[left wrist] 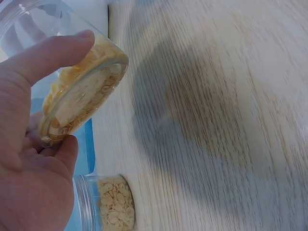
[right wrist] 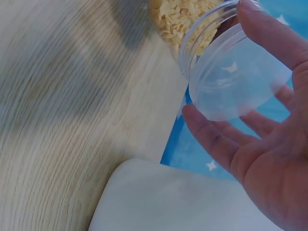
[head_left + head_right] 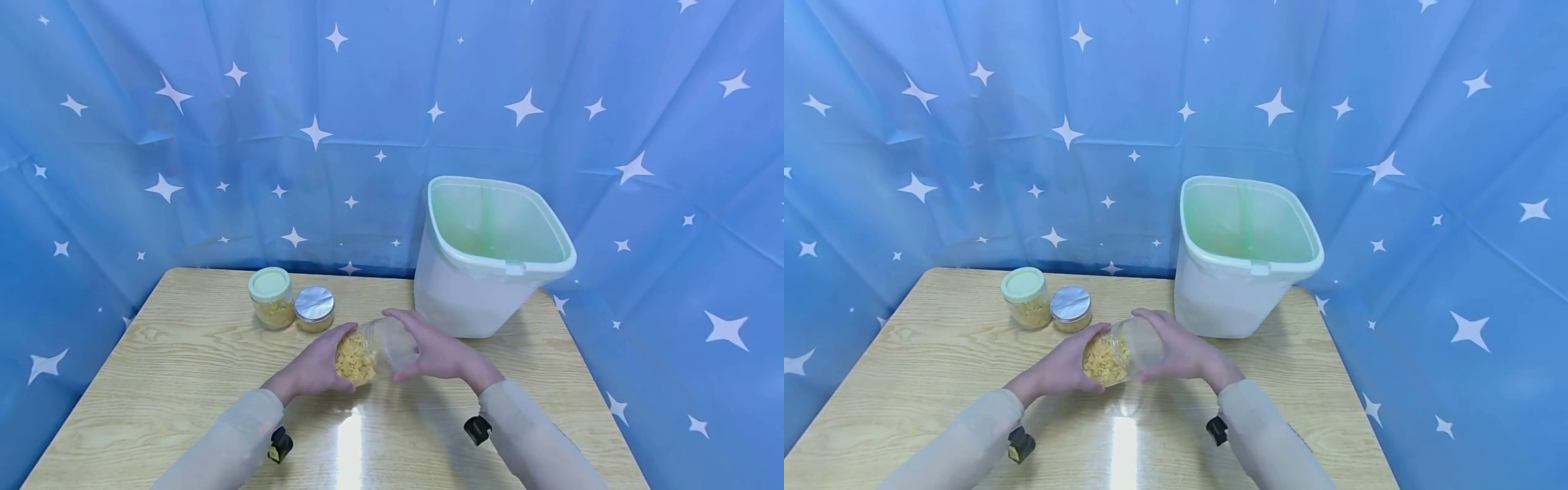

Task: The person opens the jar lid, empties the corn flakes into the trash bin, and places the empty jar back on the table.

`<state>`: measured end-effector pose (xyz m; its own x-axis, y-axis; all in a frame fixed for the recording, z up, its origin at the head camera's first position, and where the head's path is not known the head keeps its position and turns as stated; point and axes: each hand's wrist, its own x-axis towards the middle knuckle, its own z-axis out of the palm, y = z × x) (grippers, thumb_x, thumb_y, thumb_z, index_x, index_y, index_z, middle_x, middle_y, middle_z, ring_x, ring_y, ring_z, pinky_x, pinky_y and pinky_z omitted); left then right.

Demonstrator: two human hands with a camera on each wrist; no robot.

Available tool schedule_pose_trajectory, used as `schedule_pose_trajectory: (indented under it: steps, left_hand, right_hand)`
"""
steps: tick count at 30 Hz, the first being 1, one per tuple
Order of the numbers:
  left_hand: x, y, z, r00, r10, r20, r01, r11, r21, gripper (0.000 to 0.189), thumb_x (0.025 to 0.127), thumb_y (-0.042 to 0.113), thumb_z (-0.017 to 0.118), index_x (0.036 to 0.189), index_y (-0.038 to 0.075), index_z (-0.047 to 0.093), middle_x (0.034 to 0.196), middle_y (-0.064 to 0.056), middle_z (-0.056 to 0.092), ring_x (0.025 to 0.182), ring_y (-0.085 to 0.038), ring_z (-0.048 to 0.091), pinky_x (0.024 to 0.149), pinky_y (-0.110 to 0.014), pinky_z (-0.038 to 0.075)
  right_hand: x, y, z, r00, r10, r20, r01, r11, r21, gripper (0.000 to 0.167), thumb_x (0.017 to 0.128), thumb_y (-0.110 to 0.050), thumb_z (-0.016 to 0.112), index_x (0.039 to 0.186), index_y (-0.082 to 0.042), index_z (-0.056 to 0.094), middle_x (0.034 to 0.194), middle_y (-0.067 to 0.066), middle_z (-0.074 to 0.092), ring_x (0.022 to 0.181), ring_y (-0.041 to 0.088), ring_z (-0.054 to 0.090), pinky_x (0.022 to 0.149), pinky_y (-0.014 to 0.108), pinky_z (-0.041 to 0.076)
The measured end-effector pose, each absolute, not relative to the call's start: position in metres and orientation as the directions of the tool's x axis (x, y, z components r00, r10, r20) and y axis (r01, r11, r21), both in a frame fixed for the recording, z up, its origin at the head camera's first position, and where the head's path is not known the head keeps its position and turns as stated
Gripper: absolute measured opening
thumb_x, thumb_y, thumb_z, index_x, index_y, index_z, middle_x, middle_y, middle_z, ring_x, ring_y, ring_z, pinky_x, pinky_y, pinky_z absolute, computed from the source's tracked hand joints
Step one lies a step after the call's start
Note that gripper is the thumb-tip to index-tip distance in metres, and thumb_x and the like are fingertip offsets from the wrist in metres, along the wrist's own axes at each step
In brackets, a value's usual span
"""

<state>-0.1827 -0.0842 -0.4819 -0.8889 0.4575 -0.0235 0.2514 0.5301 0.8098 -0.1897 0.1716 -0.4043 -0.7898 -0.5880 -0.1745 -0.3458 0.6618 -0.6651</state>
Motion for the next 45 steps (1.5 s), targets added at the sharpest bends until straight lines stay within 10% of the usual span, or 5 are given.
schedule_pose_trajectory:
  steps: [15, 22, 45]
  left_hand:
    - [-0.179, -0.091, -0.481, -0.908, 0.416, -0.047, 0.216, 0.561, 0.799, 0.112, 0.058, 0.014, 0.092, 0.151, 0.009, 0.030, 0.149, -0.012, 0.045, 0.132, -0.028, 0.047, 0.114, -0.050, 0.036]
    - [-0.178, -0.093, -0.483, -0.915, 0.401, -0.035, 0.211, 0.551, 0.808, 0.114, 0.056, 0.013, 0.092, 0.152, 0.008, 0.029, 0.148, -0.013, 0.045, 0.132, -0.030, 0.047, 0.114, -0.052, 0.036]
    - [-0.177, -0.097, -0.478, -0.931, 0.364, -0.031, 0.185, 0.543, 0.819, 0.114, 0.055, 0.013, 0.092, 0.151, 0.008, 0.031, 0.148, -0.012, 0.045, 0.133, -0.029, 0.046, 0.115, -0.052, 0.034]
  right_hand:
    - [-0.188, 0.196, -0.412, -0.833, -0.526, -0.170, -0.308, 0.697, -0.648, 0.111, 0.064, -0.051, 0.086, 0.153, -0.018, 0.027, 0.157, 0.003, 0.033, 0.144, 0.028, 0.033, 0.117, 0.049, 0.032]
    - [-0.177, 0.220, -0.422, -0.866, -0.442, -0.232, -0.171, 0.699, -0.694, 0.109, 0.064, -0.046, 0.088, 0.148, -0.017, 0.024, 0.147, 0.010, 0.037, 0.134, 0.029, 0.040, 0.100, 0.045, 0.045]
    - [-0.177, 0.288, -0.455, -0.915, -0.350, -0.198, -0.061, 0.608, -0.792, 0.105, 0.072, -0.013, 0.085, 0.149, 0.001, 0.014, 0.152, 0.028, 0.020, 0.136, 0.054, 0.031, 0.100, 0.054, 0.050]
